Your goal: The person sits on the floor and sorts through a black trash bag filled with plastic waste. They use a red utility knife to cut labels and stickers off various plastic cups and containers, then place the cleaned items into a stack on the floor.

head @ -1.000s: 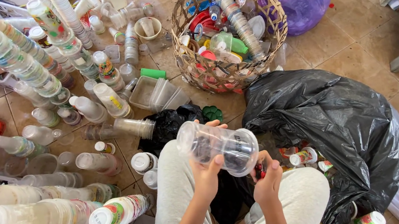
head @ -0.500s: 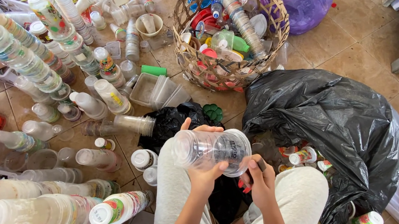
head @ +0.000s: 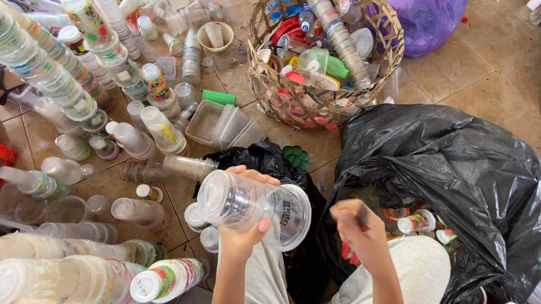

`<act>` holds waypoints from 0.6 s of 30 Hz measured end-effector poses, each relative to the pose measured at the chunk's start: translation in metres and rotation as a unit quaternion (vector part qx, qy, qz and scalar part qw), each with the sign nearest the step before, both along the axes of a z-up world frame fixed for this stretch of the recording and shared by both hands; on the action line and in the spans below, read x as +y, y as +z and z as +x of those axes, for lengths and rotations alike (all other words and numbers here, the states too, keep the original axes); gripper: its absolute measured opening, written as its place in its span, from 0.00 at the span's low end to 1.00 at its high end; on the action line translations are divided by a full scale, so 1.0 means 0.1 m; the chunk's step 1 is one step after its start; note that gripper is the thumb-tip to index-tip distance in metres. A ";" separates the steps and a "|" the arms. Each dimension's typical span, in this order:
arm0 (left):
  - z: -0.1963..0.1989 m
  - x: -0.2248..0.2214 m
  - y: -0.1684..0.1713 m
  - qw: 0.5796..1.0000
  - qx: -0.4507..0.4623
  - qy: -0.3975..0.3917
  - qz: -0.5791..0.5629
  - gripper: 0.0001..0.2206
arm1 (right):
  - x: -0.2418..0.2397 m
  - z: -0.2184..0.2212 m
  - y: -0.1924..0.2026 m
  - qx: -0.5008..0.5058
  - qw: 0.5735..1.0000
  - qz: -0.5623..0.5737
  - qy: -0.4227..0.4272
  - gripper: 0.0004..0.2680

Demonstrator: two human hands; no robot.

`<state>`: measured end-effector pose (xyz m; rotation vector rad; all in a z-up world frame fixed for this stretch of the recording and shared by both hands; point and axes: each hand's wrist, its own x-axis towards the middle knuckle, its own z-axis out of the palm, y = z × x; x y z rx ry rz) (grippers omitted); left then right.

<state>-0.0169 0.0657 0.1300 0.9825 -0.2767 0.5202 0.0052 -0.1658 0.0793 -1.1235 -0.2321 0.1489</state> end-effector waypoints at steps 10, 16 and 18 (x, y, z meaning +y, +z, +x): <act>0.00 -0.35 0.06 0.984 -0.025 0.176 0.035 0.32 | 0.40 -0.05 0.58 -0.156 0.943 -0.293 0.028 0.42; -0.03 -0.44 0.03 0.982 -0.026 0.177 0.066 0.33 | 0.47 -0.03 0.64 -0.147 0.951 -0.270 -0.008 0.42; -0.02 -0.44 0.01 0.981 -0.022 0.177 0.072 0.33 | 0.48 -0.01 0.67 -0.138 0.954 -0.266 0.001 0.42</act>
